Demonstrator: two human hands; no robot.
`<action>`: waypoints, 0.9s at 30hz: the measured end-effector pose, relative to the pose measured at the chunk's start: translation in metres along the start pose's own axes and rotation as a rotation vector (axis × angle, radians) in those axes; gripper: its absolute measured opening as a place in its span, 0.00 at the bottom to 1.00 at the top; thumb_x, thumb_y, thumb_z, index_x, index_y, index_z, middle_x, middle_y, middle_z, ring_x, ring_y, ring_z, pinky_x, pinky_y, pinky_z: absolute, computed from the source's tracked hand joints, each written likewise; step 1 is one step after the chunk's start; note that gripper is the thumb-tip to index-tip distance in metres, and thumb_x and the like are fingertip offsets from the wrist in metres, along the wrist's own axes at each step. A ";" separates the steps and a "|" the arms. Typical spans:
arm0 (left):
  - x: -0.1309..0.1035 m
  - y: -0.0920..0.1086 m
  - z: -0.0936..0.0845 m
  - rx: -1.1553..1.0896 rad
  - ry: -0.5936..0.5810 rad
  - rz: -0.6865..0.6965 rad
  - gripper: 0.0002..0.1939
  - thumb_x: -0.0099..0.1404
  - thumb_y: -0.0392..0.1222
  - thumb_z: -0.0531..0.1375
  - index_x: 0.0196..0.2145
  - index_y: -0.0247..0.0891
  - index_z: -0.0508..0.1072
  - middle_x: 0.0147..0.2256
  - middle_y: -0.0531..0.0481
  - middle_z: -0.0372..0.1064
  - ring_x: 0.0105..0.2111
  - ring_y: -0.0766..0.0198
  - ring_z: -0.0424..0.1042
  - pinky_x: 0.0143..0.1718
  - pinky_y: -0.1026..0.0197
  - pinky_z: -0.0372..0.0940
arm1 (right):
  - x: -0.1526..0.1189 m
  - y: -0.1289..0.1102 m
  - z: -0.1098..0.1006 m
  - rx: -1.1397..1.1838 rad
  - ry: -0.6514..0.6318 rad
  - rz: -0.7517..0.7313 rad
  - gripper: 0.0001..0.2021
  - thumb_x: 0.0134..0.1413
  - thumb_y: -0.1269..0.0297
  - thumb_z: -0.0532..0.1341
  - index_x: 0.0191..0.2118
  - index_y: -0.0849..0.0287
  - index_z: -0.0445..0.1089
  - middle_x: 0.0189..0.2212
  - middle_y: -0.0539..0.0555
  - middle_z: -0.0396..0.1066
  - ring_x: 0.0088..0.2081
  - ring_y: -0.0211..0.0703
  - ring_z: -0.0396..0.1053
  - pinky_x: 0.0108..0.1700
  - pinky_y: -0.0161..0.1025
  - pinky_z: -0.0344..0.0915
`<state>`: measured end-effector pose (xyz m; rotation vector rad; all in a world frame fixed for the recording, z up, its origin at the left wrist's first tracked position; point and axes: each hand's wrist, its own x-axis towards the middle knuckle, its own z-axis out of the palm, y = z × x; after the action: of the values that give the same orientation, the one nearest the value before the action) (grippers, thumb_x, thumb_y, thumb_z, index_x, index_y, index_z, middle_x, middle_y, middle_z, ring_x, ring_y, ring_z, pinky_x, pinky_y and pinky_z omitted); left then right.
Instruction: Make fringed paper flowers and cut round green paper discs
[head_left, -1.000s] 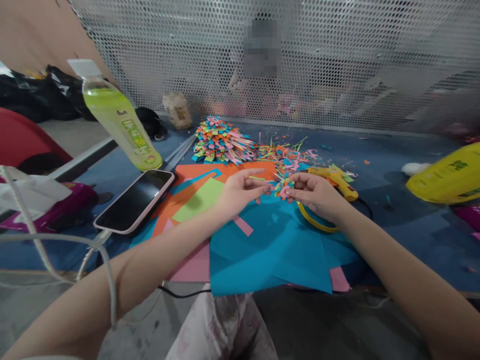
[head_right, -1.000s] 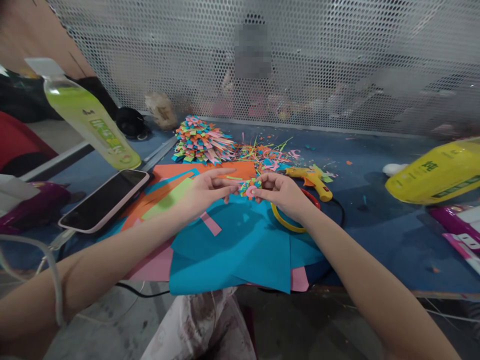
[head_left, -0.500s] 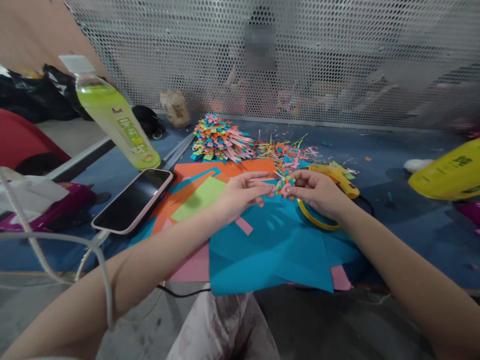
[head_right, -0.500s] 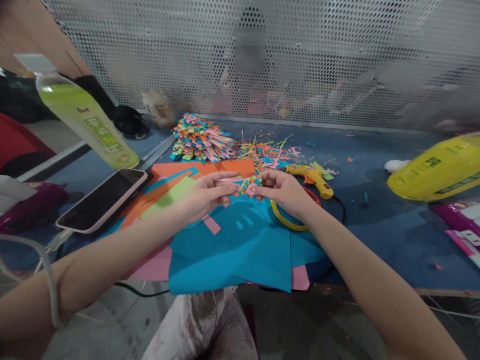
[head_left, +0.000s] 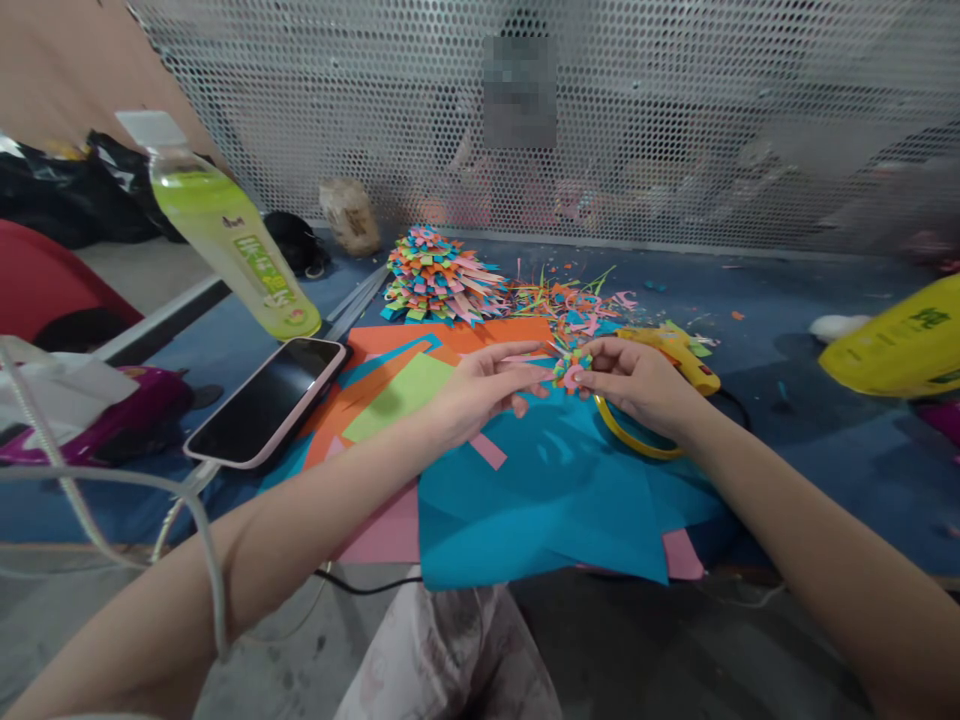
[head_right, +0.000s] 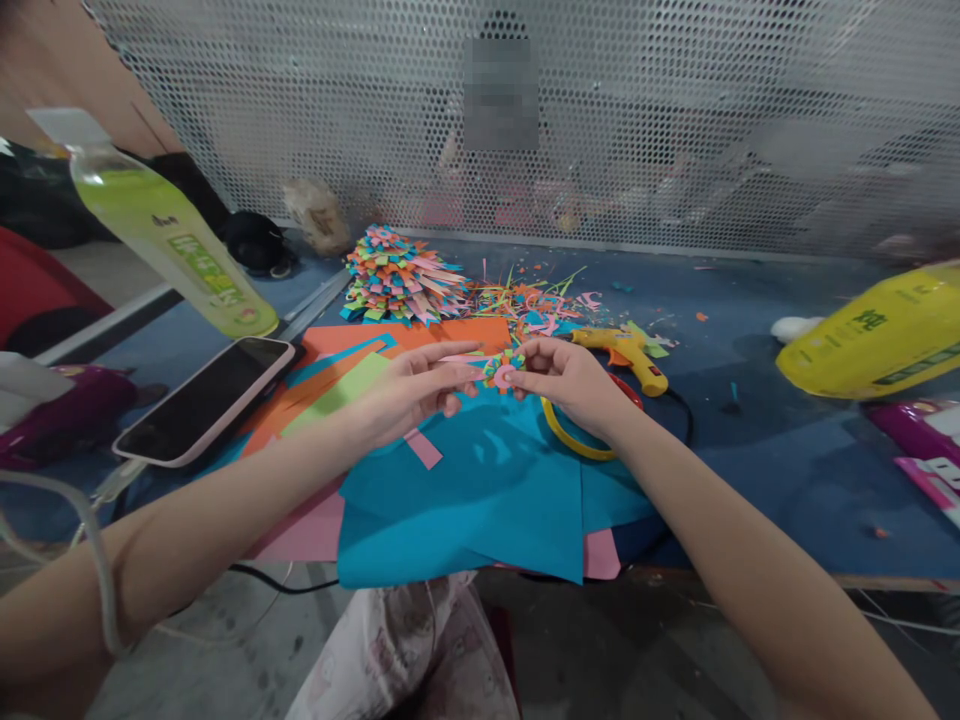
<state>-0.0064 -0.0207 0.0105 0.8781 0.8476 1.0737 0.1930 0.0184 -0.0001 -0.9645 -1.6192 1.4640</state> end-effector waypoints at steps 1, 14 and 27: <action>0.000 0.000 0.000 0.008 -0.003 0.006 0.20 0.54 0.31 0.63 0.46 0.30 0.70 0.27 0.46 0.74 0.24 0.68 0.71 0.19 0.68 0.59 | 0.000 0.000 0.000 0.002 0.004 0.002 0.12 0.40 0.62 0.71 0.30 0.54 0.68 0.28 0.48 0.73 0.27 0.36 0.69 0.32 0.38 0.67; -0.002 0.001 -0.001 0.075 -0.021 0.061 0.22 0.54 0.37 0.63 0.48 0.31 0.69 0.31 0.45 0.75 0.27 0.65 0.71 0.23 0.64 0.58 | 0.002 0.004 -0.003 -0.029 0.025 0.011 0.13 0.39 0.62 0.71 0.30 0.54 0.67 0.26 0.48 0.73 0.27 0.37 0.70 0.32 0.38 0.68; -0.001 0.001 -0.001 0.176 -0.009 0.128 0.25 0.56 0.38 0.62 0.52 0.31 0.66 0.33 0.44 0.75 0.32 0.63 0.71 0.25 0.65 0.59 | 0.002 0.004 -0.002 -0.052 0.003 -0.031 0.12 0.39 0.63 0.71 0.29 0.53 0.67 0.26 0.48 0.74 0.27 0.38 0.71 0.29 0.37 0.69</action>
<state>-0.0081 -0.0214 0.0108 1.0959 0.8975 1.1162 0.1942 0.0209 -0.0036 -0.9658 -1.6700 1.4057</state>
